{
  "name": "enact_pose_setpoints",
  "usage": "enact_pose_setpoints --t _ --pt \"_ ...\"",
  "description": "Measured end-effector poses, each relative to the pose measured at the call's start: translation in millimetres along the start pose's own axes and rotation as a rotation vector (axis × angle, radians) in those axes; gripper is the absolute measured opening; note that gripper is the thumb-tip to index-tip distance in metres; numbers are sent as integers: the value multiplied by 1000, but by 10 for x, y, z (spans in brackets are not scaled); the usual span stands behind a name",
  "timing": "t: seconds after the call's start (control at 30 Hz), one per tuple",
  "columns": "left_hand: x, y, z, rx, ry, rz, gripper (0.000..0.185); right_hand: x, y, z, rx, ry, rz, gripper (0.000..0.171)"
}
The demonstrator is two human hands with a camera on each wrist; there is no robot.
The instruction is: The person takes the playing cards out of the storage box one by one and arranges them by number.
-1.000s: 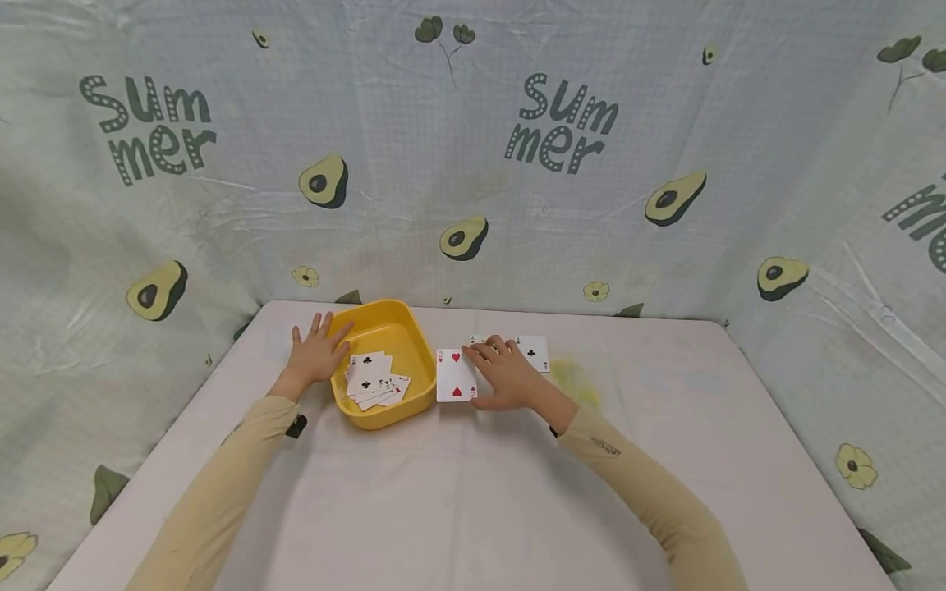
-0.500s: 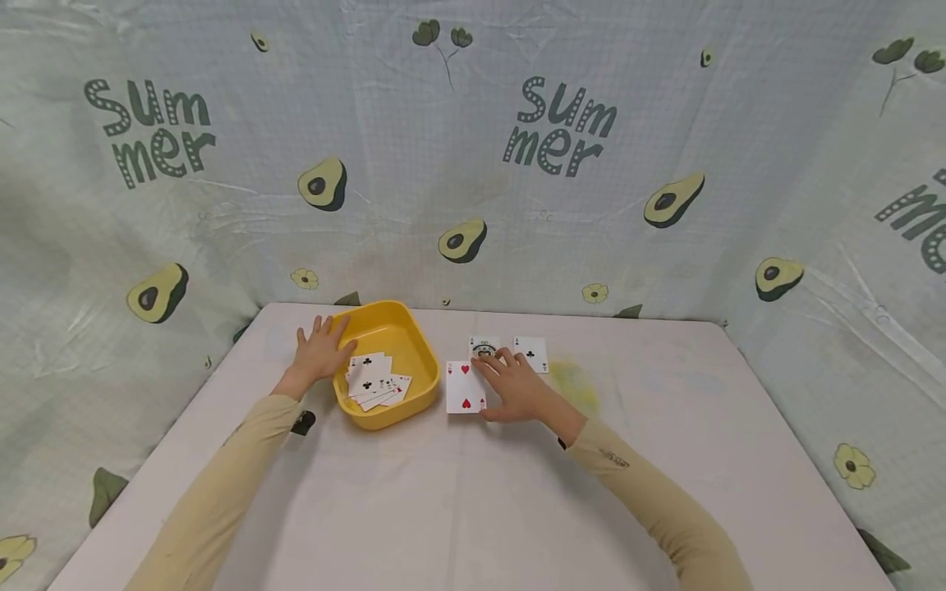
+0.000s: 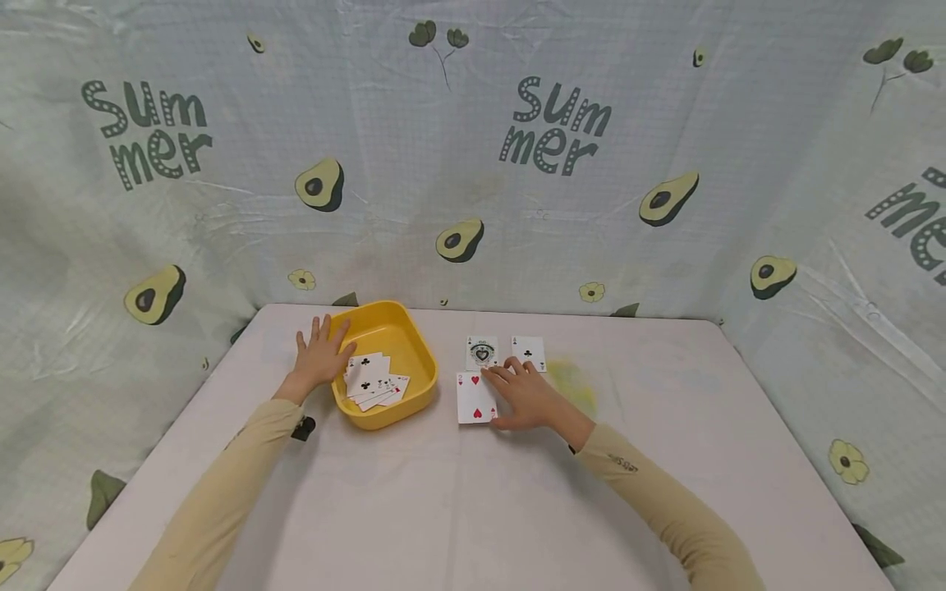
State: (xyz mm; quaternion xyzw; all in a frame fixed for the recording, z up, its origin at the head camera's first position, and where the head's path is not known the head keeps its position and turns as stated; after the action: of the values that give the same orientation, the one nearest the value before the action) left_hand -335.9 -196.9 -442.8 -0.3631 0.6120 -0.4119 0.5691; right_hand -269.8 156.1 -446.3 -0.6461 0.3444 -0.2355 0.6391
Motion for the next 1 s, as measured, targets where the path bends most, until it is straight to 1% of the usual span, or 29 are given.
enact_pose_setpoints --t 0.13,0.2,0.37,0.63,1.0 --pt "-2 6 1 9 1 -13 58 8 45 35 25 -4 -8 79" --pt "-6 8 -1 11 1 -20 58 4 72 49 28 -8 11 79" --pt "-6 15 -4 10 6 -26 58 -24 136 65 28 -7 41 79" --pt "-19 -1 -6 9 5 -26 57 -52 200 71 28 0 38 77" --pt "-3 6 -16 40 -14 -25 57 -31 218 58 11 -5 32 74"
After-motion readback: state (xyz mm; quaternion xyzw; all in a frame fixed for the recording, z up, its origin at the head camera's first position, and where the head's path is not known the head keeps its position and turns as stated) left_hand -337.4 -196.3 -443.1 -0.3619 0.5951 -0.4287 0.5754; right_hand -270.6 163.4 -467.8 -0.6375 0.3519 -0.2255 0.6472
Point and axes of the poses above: each hand's wrist, its own z-axis away from the middle knuckle, its own y-axis out of the palm, x = y × z, the point moved 2 cm from there along -z, towards the middle knuckle, and after that the axes turned 6 degrees about z, right-handed, at the moved point
